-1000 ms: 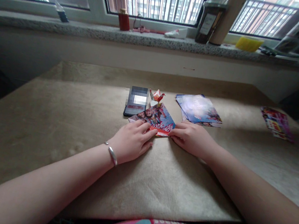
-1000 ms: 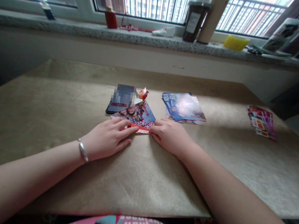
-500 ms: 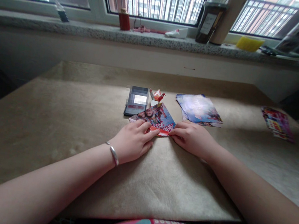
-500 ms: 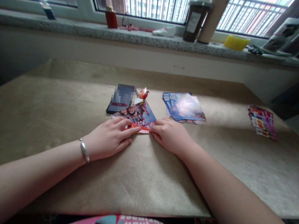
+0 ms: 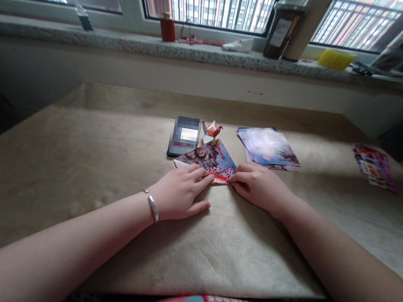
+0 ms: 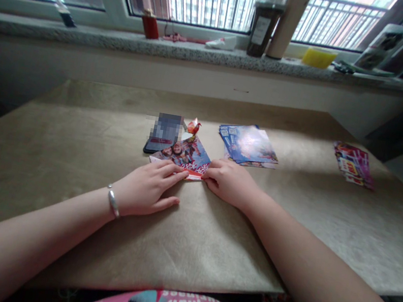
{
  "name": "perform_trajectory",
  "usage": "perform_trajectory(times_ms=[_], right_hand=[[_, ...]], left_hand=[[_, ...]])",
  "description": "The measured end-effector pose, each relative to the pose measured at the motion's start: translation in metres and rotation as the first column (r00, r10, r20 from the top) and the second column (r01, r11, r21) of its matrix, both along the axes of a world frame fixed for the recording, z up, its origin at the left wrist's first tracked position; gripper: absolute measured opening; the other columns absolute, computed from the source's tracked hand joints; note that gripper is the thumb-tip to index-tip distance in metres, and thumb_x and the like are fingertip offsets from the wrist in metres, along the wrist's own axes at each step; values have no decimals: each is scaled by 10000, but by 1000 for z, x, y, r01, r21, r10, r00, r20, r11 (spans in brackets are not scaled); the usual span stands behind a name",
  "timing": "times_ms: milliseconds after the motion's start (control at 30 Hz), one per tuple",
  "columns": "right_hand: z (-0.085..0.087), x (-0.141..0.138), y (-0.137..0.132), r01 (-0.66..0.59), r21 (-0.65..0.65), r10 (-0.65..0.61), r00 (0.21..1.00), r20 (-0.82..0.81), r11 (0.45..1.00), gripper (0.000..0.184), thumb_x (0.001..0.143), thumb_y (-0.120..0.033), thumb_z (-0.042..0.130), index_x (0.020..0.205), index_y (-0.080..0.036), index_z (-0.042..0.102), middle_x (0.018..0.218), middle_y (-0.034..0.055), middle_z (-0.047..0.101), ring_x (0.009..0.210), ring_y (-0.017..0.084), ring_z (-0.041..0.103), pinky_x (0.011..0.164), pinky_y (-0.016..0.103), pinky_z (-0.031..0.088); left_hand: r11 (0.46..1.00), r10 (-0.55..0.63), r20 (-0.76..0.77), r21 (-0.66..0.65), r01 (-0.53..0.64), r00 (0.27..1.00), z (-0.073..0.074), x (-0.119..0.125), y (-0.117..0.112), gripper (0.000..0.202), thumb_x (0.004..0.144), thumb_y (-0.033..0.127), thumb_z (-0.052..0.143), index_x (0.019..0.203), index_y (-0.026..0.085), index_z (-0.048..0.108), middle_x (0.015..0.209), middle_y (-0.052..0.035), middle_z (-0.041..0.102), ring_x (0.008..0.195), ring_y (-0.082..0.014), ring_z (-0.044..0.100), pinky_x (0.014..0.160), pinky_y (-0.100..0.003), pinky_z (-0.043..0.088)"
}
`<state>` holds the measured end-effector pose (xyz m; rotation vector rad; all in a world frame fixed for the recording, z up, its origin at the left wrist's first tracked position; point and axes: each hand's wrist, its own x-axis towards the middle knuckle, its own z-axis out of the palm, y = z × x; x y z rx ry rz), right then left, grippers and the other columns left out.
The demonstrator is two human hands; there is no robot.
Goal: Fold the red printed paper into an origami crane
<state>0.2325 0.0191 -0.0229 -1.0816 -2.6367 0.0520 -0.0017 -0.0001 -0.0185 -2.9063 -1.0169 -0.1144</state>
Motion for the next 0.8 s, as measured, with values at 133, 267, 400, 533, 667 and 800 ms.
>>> perform_trajectory(times_ms=[133,267,400,533,667,800], right_hand=[[1,0,-1,0,19,0,1000,8,1000,195,839,-189,507,843,-200,702,804,45,631,749,149,552,673,260,399],[2,-1,-3,-37,68,34,999,42,997,206,850,-179,489,819,-181,693,818,57,630,758,156,541,684,268,404],[-1,-4,-3,-98,121,92,994,52,988,225,863,-172,466,888,-188,689,845,66,638,815,180,525,724,290,411],[-4,-5,-2,-139,124,138,990,18,982,237,862,-159,466,951,-199,682,849,62,641,811,176,514,732,291,415],[-5,-4,-1,-148,111,148,989,9,983,238,864,-149,461,949,-196,679,856,63,637,811,168,519,728,285,416],[-5,-2,-1,-138,107,138,990,11,985,230,862,-152,467,937,-199,679,846,57,633,802,165,524,713,279,414]], left_hand=[[1000,-18,11,-14,18,1000,2,-1,-1,494,874,454,443,1275,166,459,1132,-113,538,1052,-245,477,906,-379,420],[1000,-20,5,-8,20,1000,2,-1,-1,477,877,446,444,1260,162,473,1147,-116,531,1060,-257,467,903,-388,424],[1000,-18,-3,4,18,1000,2,0,-2,475,879,440,441,1267,168,467,1151,-110,532,1067,-262,460,898,-387,430],[1000,-19,-9,-6,18,1000,3,1,-2,476,881,437,434,1268,162,466,1162,-113,527,1076,-268,457,897,-390,432],[999,-29,11,-35,30,1000,7,1,-2,479,873,431,446,1274,170,459,1159,-112,525,1065,-260,464,894,-393,438],[997,-52,33,-58,54,998,8,1,-1,440,868,384,457,1262,188,477,1129,-104,532,1026,-239,480,887,-387,443]])
